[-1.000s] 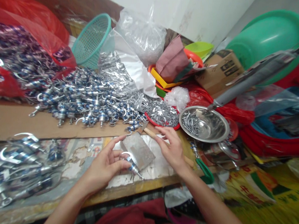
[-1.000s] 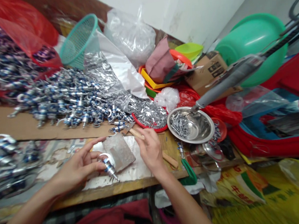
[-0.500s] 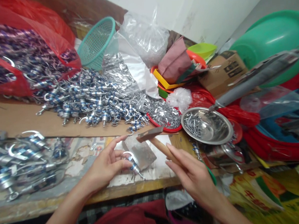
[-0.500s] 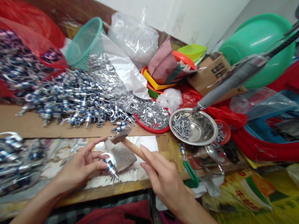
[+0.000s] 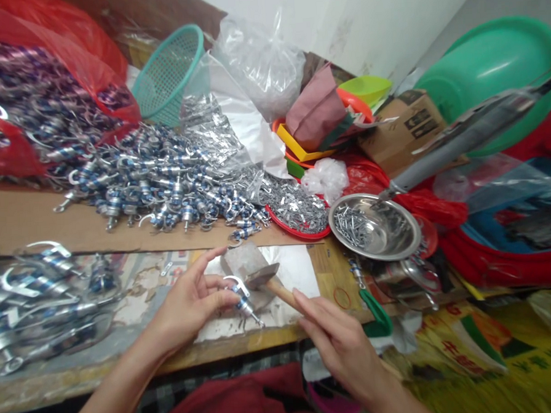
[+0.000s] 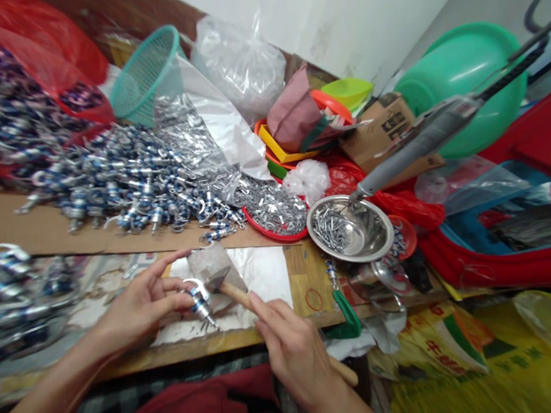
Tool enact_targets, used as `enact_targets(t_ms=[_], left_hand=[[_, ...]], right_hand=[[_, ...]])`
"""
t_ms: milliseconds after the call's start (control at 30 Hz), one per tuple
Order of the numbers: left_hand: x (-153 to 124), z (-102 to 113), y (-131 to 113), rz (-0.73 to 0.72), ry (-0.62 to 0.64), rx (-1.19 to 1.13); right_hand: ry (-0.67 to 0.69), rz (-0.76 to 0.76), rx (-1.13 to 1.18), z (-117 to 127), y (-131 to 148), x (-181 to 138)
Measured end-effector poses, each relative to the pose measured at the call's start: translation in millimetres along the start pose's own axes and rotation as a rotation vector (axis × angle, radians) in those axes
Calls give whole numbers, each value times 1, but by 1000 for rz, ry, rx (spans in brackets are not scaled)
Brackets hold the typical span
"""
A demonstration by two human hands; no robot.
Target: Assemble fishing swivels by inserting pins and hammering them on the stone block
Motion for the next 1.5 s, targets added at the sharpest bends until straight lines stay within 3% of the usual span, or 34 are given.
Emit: enact_targets(t_ms=[100, 167, 267, 367, 533, 733, 867, 967, 1000, 1067, 1167, 1333, 1500], left_hand=[[-3, 2, -1, 23, -59, 202], [-4, 3, -2, -5, -135, 365], [-6, 3, -8, -172, -241, 495], [-7, 2, -11, -331, -303, 533], [-8, -2, -8, -418, -307, 598], [-13, -2, -4, -424, -274, 582], [-15, -1, -2, -407, -288, 567], [-14, 0, 1, -360, -363, 552], [-14, 0, 1, -350, -385, 540], [-14, -1, 1, -350, -406, 514], [-15, -3, -2, -378, -406, 511], [-19, -3, -5, -419, -389, 595], [-23, -6, -10, -447, -325, 536]], right_hand=[[-132, -114, 43, 4, -31, 16], [-116, -151, -5, 6, -50, 33], [-80, -137, -131, 11, -69, 67], [-194, -164, -250, 26, -81, 107], [-172, -287, -402, 36, -103, 156], [-107, -321, -426, 41, -112, 165], [-155, -268, -343, 45, -94, 156], [-187, -197, -207, 27, -54, 133], [-175, -163, -120, 16, -38, 122], [-126, -29, 342, -7, -4, 101], [-80, 97, 616, -32, 30, 78], [-93, 60, 698, -40, 30, 72], [-98, 94, 628, -34, 30, 69]])
Point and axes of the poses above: each hand's wrist, its own x-axis towards the middle knuckle, its own z-axis out of the back of the hand, y = z × x, the point moved 3 cm from there along x, towards the middle knuckle, and after that the axes turned 13 degrees about x, right-handed, at the moved point
